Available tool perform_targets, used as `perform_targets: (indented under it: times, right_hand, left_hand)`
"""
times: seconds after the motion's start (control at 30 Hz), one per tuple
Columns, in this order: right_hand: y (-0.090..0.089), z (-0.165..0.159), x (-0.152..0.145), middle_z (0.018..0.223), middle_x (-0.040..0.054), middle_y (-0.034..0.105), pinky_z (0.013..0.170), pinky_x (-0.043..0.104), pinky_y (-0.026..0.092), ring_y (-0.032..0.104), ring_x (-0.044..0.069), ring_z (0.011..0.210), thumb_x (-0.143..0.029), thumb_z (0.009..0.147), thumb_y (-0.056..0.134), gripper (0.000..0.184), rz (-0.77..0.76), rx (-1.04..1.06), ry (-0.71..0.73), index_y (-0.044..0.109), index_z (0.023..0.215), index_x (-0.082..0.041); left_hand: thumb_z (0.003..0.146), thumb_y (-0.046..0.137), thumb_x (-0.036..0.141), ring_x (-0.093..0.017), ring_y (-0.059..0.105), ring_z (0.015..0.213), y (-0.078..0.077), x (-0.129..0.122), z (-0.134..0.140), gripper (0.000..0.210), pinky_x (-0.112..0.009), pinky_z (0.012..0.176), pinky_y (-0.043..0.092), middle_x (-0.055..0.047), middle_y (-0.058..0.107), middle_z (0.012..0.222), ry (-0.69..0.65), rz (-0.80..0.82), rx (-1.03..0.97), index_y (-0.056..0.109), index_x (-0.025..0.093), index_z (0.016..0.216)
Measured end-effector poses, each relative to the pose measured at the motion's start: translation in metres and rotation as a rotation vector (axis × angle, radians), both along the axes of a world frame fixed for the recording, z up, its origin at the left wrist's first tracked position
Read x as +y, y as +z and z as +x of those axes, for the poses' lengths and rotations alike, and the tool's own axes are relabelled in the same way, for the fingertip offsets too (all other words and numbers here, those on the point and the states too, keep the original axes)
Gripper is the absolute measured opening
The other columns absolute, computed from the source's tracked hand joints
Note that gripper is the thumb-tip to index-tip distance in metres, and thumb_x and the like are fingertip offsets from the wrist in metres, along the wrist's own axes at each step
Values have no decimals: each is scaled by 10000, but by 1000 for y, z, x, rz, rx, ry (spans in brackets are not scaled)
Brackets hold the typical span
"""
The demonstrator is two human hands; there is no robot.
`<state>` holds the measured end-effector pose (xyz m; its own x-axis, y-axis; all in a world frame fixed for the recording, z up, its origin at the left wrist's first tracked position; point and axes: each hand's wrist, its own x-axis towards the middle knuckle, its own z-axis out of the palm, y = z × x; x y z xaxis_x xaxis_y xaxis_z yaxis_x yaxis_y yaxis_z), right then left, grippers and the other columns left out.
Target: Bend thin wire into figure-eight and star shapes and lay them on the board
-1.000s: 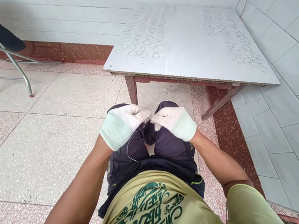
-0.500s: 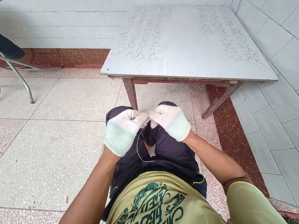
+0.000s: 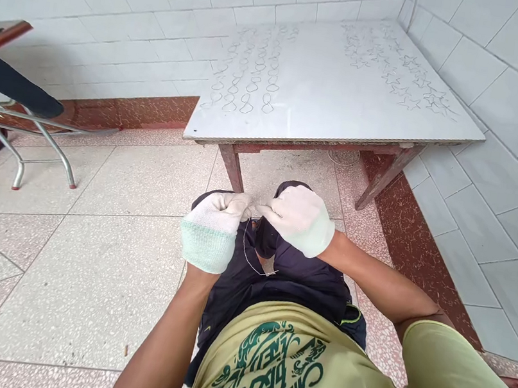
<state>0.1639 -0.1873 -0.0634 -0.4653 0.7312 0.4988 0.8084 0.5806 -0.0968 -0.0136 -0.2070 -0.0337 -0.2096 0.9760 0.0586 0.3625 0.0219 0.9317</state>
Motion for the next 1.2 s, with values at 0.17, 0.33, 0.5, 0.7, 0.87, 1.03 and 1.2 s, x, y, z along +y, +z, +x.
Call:
perform_targets:
  times: [0.17,0.33,0.5,0.7,0.87,1.03,1.2]
  right_hand:
    - [-2,-3,-2,691,103,720,707,387,330,664,230,785,-453,1170,390,656,-26,6,15,821,768,-166]
    - [-6,-5,-1,830,133,777,789,411,399,693,271,898,-498,1133,467,570,-197,107,51,855,874,-170]
    - [-5,-9,-1,888,139,790,866,422,431,695,291,976,-488,1115,490,523,-300,156,76,851,896,-180]
    - [17,10,-3,774,88,746,782,356,405,674,231,861,-590,1041,604,544,-424,195,59,777,720,-187]
    - [38,29,4,806,-9,769,744,269,421,688,144,795,-483,1036,599,417,-668,540,60,806,813,-198]
    - [31,22,12,711,-38,744,706,234,435,669,110,714,-337,946,687,284,-809,549,164,775,711,-204]
    - [19,15,12,717,-24,749,725,232,460,676,114,729,-344,972,644,391,-767,620,62,690,609,-205]
  left_hand:
    - [850,710,409,-160,693,684,-2,0,1,283,-258,683,527,-9,743,684,10,19,-21,698,216,644]
    - [859,709,360,-160,700,686,2,-4,2,242,-264,691,549,-17,773,711,6,-32,0,731,211,670]
    - [879,706,351,-170,732,745,-2,-10,1,197,-280,765,578,-15,794,753,35,22,21,781,217,756]
    - [850,732,410,-160,687,679,-1,-2,-8,286,-272,705,548,-22,751,685,-98,-67,0,731,210,646]
    - [831,715,436,-173,681,649,0,8,-9,318,-268,626,522,-34,739,652,-261,-116,100,704,207,610]
    - [834,710,426,-208,732,712,-7,13,-8,272,-302,705,578,-69,798,739,-327,-125,99,748,213,670]
    - [853,745,409,-235,775,830,-6,5,-8,213,-304,792,611,-47,830,840,-359,-158,25,817,218,794]
